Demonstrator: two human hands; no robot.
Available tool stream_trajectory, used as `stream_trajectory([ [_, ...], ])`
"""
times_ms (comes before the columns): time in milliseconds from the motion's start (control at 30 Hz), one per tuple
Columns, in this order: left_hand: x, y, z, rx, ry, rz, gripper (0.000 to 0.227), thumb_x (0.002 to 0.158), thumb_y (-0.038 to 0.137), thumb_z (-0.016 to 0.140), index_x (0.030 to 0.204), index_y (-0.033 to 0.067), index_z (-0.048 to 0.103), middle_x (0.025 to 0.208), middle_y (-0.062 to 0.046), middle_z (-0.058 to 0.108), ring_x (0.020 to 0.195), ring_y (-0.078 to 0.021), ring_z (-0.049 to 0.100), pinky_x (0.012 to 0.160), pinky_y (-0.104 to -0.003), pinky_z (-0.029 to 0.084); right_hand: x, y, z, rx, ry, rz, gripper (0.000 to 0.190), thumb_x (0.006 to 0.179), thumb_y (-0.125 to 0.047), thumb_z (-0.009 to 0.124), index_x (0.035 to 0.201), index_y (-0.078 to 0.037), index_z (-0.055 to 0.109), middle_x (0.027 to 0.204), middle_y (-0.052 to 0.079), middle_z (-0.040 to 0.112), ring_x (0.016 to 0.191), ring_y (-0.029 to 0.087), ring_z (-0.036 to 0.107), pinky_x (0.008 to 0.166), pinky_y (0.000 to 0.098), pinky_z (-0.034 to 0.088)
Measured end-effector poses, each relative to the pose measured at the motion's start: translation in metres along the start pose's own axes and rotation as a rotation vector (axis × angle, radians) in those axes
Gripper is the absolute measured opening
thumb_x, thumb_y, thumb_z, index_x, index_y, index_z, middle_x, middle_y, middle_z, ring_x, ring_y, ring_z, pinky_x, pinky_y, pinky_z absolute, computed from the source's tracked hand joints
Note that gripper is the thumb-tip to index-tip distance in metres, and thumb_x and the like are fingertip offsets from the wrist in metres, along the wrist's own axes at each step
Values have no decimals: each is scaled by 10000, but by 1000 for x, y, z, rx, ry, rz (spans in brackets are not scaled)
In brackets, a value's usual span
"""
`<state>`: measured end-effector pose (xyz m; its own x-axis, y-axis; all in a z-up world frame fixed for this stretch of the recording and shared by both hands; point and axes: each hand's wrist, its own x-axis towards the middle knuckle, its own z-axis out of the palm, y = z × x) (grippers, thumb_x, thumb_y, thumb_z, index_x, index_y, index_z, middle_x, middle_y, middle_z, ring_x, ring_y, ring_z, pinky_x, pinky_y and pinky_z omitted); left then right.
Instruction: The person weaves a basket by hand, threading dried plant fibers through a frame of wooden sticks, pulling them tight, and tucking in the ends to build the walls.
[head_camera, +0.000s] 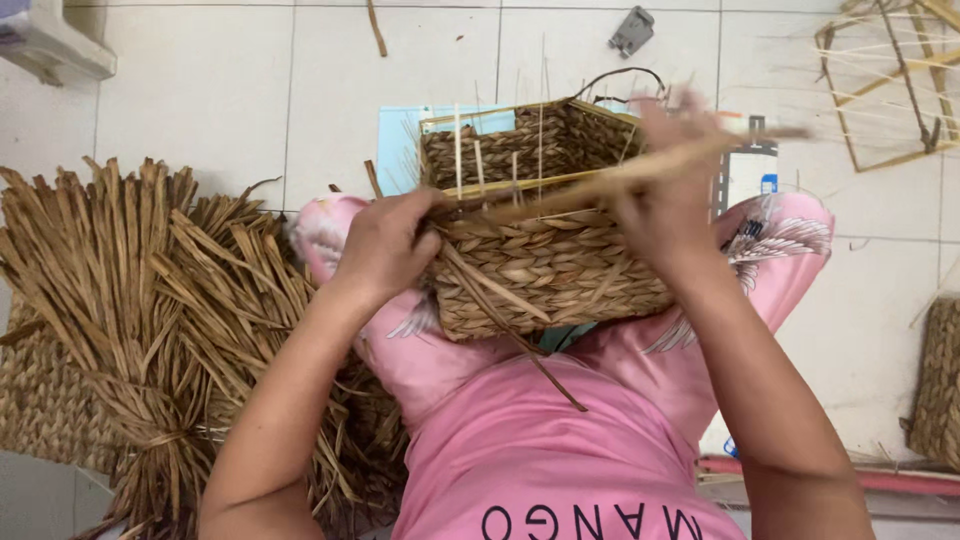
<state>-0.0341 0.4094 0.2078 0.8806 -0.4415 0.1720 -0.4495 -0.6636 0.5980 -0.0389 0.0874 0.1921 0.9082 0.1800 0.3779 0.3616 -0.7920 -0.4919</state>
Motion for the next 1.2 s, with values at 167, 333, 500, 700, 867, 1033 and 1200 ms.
stream_trajectory([
  [167,6,2,-10,106,-151,-30,189,865,102,704,1051,74,682,883,-159,724,838,-380,697,700,-507,524,-20,-19,-27,304,353,106,226,1053,-177,708,1235,-105,595,1155,41,604,1058,219,586,945,370,474],
  [333,15,-5,-1,214,-136,32,133,898,155,742,940,64,654,758,-156,690,737,-389,684,631,-512,515,-12,-44,37,222,-133,-270,276,873,-226,791,1106,-115,693,960,78,708,841,212,644,738,345,495],
  [500,3,-14,2,60,-12,153,136,919,102,720,1020,67,637,747,-154,657,726,-373,677,630,-487,518,26,-62,94,1010,-688,645,270,955,-125,559,1166,-100,725,868,57,718,721,142,637,611,257,495],
  [700,-3,-18,2,-226,-66,-191,222,961,134,666,1153,59,583,796,-98,714,697,-291,740,597,-435,552,6,-51,105,905,-415,427,263,1048,-218,556,1020,-6,709,807,130,723,657,161,661,570,284,492],
  [867,16,-21,21,90,3,24,198,890,142,711,1050,59,626,772,-137,697,701,-346,702,577,-454,530,-19,-79,98,1284,-330,702,286,1059,-213,526,1066,5,711,837,118,755,690,152,682,611,271,550],
  [1033,15,-14,32,351,63,184,71,878,110,691,903,89,628,635,-88,626,614,-301,666,539,-446,507,-9,-90,37,987,-208,218,426,1037,-119,540,1455,-80,465,1031,91,743,878,135,732,767,264,629],
  [1200,10,-5,27,243,139,206,48,862,75,655,903,94,640,741,-71,631,729,-299,674,632,-435,535,-2,-83,15,681,-86,19,440,1035,-86,656,1451,-120,518,1050,91,707,921,236,712,799,371,583],
])
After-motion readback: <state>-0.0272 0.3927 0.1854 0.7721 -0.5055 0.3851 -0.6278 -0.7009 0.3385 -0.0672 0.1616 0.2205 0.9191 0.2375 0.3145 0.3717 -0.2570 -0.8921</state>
